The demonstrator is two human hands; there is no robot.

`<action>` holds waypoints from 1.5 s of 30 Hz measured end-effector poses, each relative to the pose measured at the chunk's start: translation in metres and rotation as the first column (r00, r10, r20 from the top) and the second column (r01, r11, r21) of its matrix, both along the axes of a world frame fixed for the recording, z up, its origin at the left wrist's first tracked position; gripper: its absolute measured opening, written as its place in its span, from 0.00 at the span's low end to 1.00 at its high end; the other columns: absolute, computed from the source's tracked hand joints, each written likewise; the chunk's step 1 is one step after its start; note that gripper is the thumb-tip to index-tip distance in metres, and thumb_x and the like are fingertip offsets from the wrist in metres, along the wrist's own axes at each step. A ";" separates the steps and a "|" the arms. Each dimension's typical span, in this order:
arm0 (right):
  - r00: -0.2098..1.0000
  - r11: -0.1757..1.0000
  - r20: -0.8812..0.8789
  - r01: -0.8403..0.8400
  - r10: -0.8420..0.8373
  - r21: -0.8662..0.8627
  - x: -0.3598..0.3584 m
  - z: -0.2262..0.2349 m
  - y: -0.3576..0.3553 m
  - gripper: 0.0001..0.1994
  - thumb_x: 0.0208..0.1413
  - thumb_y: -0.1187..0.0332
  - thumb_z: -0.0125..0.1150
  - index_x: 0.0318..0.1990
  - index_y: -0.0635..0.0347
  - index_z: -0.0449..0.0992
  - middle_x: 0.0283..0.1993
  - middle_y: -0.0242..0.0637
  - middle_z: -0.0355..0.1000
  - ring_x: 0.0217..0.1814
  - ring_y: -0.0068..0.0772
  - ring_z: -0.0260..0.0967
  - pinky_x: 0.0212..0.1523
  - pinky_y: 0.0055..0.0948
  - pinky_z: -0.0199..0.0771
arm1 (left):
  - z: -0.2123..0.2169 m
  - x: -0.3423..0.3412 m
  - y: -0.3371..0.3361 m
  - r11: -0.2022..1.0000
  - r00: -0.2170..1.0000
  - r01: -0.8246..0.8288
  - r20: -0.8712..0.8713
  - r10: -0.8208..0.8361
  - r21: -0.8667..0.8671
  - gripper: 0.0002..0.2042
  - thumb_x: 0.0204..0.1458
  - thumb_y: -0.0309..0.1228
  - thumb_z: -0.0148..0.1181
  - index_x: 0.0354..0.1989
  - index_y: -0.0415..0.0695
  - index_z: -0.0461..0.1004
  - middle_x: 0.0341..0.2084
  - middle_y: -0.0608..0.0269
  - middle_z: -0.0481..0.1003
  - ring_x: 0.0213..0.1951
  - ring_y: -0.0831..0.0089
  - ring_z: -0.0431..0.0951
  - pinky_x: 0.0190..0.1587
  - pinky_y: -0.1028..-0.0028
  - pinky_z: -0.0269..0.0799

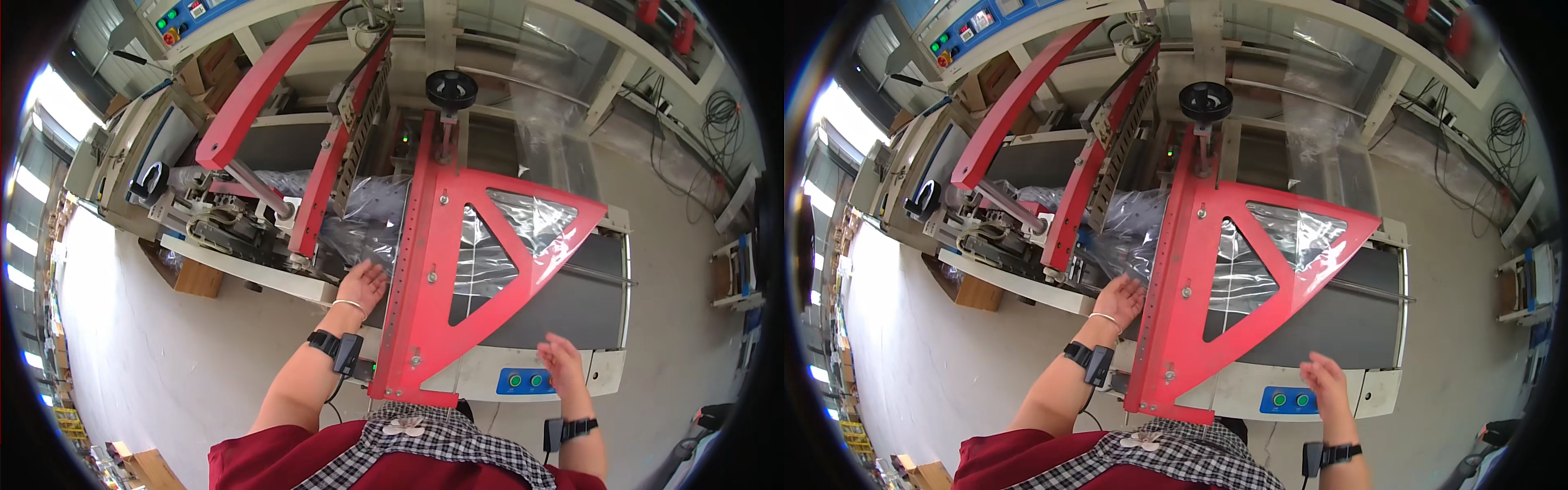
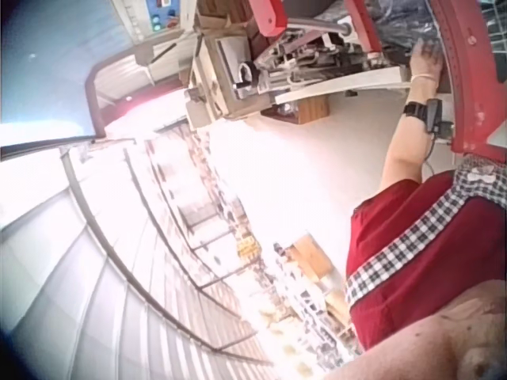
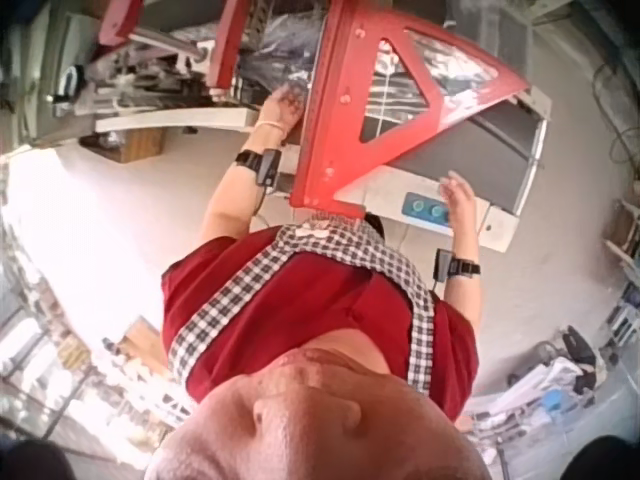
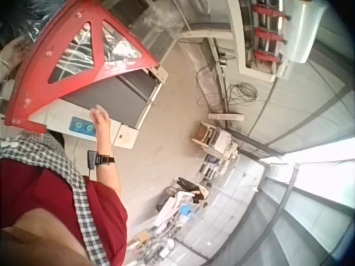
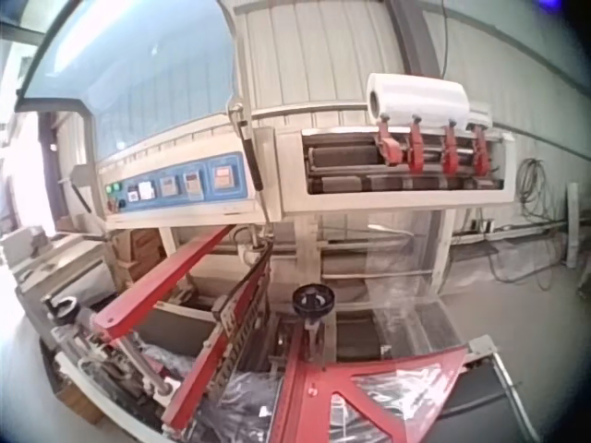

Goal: Using a heat-sealing machine and manual bagging to package long cylindrical rubber or plastic products.

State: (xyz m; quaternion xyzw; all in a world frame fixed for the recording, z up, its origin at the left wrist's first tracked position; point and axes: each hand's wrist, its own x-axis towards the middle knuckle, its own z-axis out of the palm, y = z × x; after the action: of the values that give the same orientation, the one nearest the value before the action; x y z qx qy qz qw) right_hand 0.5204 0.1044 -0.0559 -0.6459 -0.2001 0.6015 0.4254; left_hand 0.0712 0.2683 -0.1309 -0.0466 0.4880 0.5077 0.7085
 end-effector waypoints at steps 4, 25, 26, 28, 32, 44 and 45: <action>0.991 0.992 -0.065 0.119 -0.121 -0.035 -0.003 -0.003 -0.080 0.16 0.62 0.67 0.57 0.55 0.62 0.72 0.41 0.39 0.79 0.41 0.28 0.76 0.42 0.25 0.75 | 0.028 0.023 0.028 0.974 0.987 0.149 0.041 -0.158 0.171 0.16 0.58 0.46 0.61 0.43 0.47 0.71 0.40 0.63 0.75 0.45 0.68 0.73 0.46 0.67 0.73; 0.806 0.805 -0.012 0.591 -0.592 -0.056 -0.199 -0.081 -0.378 0.15 0.62 0.61 0.57 0.52 0.60 0.73 0.40 0.38 0.77 0.38 0.29 0.75 0.38 0.26 0.76 | 0.037 -0.124 -0.138 0.085 0.078 0.996 -0.455 -0.887 0.006 0.18 0.59 0.44 0.59 0.50 0.45 0.75 0.42 0.60 0.79 0.42 0.74 0.78 0.46 0.74 0.74; 0.779 0.778 -0.052 0.618 -0.625 -0.114 -0.204 -0.116 -0.412 0.16 0.62 0.61 0.58 0.52 0.60 0.73 0.40 0.38 0.77 0.39 0.31 0.75 0.39 0.28 0.77 | 0.061 -0.150 -0.152 0.105 0.093 0.994 -0.461 -0.882 0.001 0.18 0.59 0.44 0.59 0.50 0.45 0.75 0.42 0.60 0.79 0.42 0.74 0.78 0.46 0.74 0.74; 0.788 0.773 0.025 0.609 -0.615 -0.180 -0.192 -0.216 -0.526 0.19 0.61 0.59 0.59 0.54 0.61 0.73 0.41 0.38 0.77 0.42 0.34 0.75 0.44 0.34 0.78 | 0.111 -0.183 -0.150 -0.431 -0.264 0.902 -0.834 -0.485 -0.035 0.25 0.60 0.49 0.58 0.58 0.43 0.71 0.48 0.56 0.77 0.49 0.69 0.76 0.54 0.69 0.71; 0.884 0.864 0.017 0.462 -0.468 -0.203 -0.244 -0.192 -0.457 0.19 0.61 0.59 0.59 0.54 0.61 0.73 0.42 0.38 0.78 0.42 0.34 0.75 0.45 0.34 0.77 | 0.204 -0.260 -0.145 -0.347 -0.380 0.893 -0.894 -0.236 -0.288 0.26 0.60 0.47 0.58 0.60 0.42 0.69 0.48 0.55 0.77 0.51 0.67 0.76 0.55 0.67 0.71; 0.892 0.852 0.218 0.446 -0.397 -0.272 -0.405 -0.151 -0.379 0.20 0.60 0.58 0.60 0.53 0.64 0.74 0.42 0.38 0.78 0.43 0.35 0.75 0.47 0.35 0.76 | 0.367 -0.496 0.040 0.348 0.217 0.857 -0.879 0.424 0.380 0.10 0.59 0.25 0.59 0.47 0.39 0.76 0.33 0.71 0.78 0.36 0.84 0.75 0.40 0.81 0.71; 0.888 0.847 0.231 0.452 -0.397 -0.281 -0.420 -0.149 -0.373 0.20 0.60 0.57 0.60 0.53 0.64 0.74 0.42 0.38 0.78 0.43 0.35 0.75 0.47 0.35 0.76 | 0.381 -0.509 0.061 0.372 0.111 0.879 -0.886 0.451 0.299 0.10 0.59 0.26 0.59 0.47 0.39 0.76 0.33 0.72 0.78 0.35 0.84 0.75 0.40 0.81 0.71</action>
State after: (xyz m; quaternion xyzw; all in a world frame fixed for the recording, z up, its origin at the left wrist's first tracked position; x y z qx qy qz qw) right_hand 0.1000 -0.2688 -0.2052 -0.7828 0.0163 0.4617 0.4170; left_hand -0.4373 0.3295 0.2498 0.7669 0.4534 0.4115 0.1926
